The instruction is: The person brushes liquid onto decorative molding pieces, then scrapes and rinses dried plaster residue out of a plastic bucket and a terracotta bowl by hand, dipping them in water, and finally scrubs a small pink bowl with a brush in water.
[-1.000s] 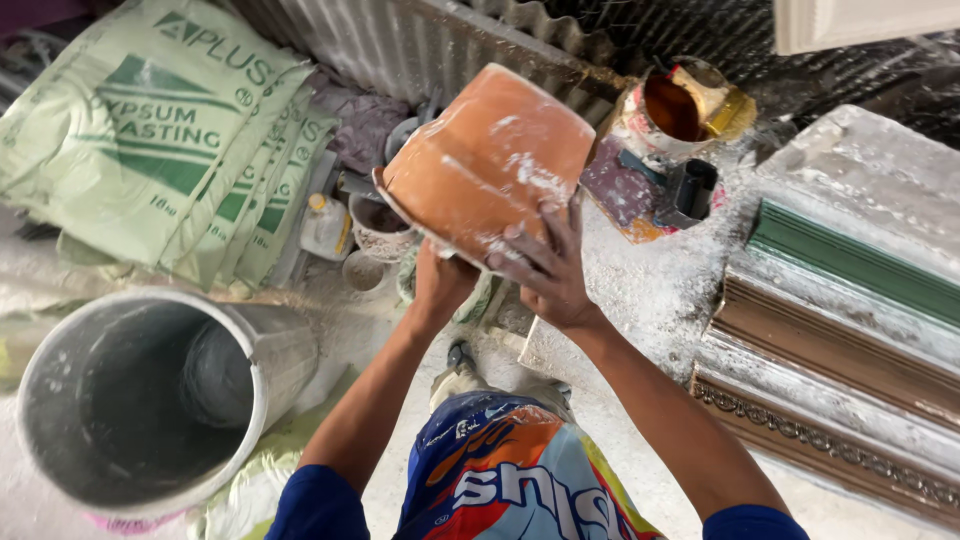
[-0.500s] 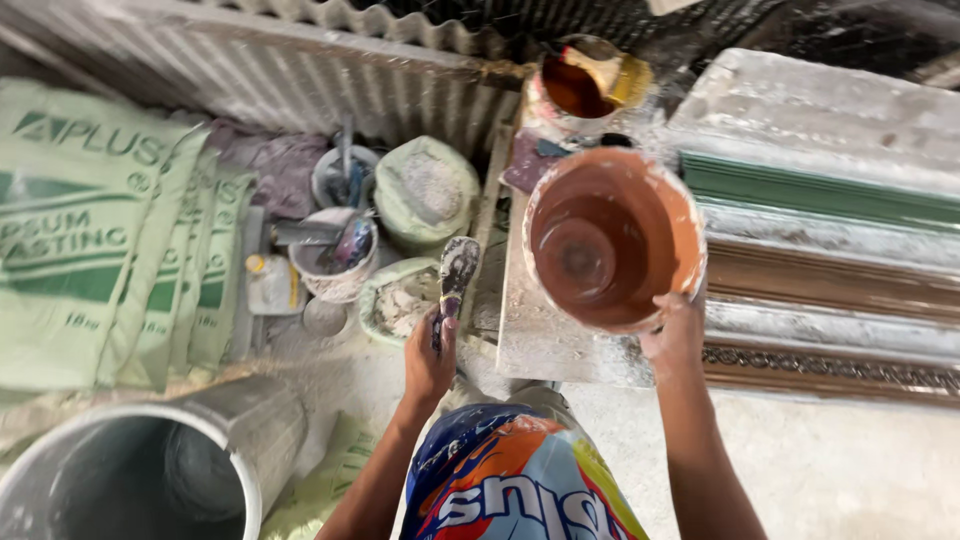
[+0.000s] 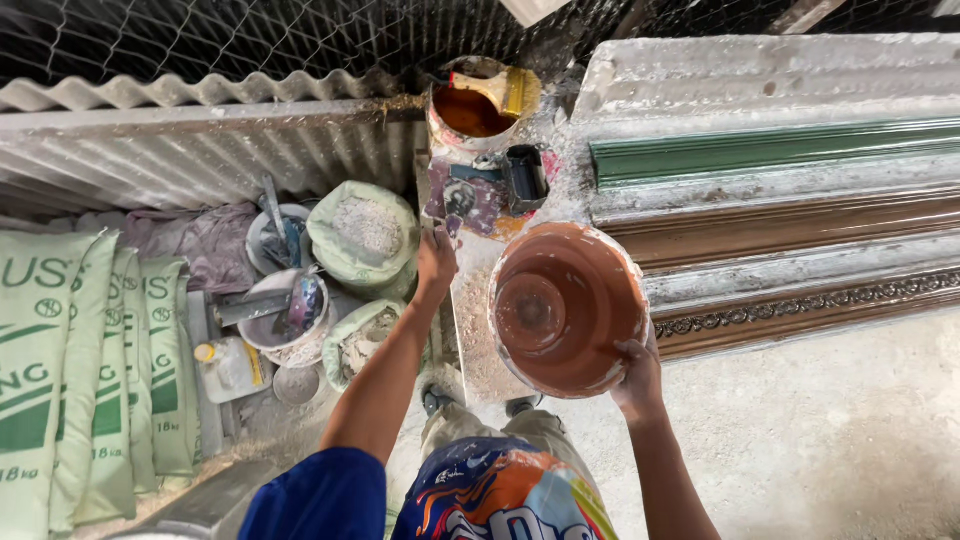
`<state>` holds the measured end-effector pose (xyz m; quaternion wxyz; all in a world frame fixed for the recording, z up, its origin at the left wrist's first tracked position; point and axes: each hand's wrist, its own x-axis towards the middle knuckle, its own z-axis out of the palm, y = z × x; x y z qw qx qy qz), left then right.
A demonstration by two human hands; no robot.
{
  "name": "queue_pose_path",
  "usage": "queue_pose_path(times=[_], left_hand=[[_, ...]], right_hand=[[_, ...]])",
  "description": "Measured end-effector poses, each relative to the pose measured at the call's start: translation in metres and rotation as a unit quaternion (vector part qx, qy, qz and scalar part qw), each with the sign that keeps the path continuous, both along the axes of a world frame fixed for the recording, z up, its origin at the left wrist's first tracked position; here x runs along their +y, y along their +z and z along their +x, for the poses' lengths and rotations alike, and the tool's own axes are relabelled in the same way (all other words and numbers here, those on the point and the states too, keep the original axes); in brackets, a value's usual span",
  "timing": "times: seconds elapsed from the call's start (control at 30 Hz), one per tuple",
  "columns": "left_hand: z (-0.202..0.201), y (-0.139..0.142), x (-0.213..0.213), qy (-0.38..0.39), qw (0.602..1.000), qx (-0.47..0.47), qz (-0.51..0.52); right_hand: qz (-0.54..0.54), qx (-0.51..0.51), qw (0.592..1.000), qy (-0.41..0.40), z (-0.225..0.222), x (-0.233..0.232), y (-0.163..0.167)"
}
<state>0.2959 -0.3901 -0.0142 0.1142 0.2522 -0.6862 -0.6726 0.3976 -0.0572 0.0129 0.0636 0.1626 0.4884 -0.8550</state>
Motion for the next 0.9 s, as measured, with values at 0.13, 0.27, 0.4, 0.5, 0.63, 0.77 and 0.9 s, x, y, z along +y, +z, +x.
queue_pose_path(times=[0.13,0.27,0.4,0.5,0.63,0.77,0.9], left_hand=[[-0.031,0.008,0.022,-0.002,0.977,-0.037,0.208],[-0.026,0.004,0.033,-0.082,0.994,-0.067,-0.032],[0.025,-0.022,0.017,-0.021,0.982,0.036,-0.186],[0.1,-0.058,-0.004,0.082,0.981,-0.015,-0.178],[0.227,-0.108,-0.023,0.256,0.959,-0.082,0.095],[0.317,-0.137,-0.024,0.317,0.892,-0.195,0.256],[0.337,-0.152,-0.043,0.336,0.845,-0.263,0.323]], right_hand=[[-0.004,0.005,1.0,-0.024,-0.011,-0.005,0.001],[0.072,-0.002,0.997,-0.005,-0.014,0.004,-0.004],[0.512,0.284,0.807,-0.077,-0.005,0.01,0.003],[0.391,0.367,0.837,-0.109,0.024,-0.005,0.02],[0.206,0.402,0.838,0.307,0.084,-0.067,0.018],[0.105,0.095,0.8,0.584,0.121,-0.161,-0.05],[0.168,-0.215,0.804,0.529,0.132,-0.236,-0.146]])
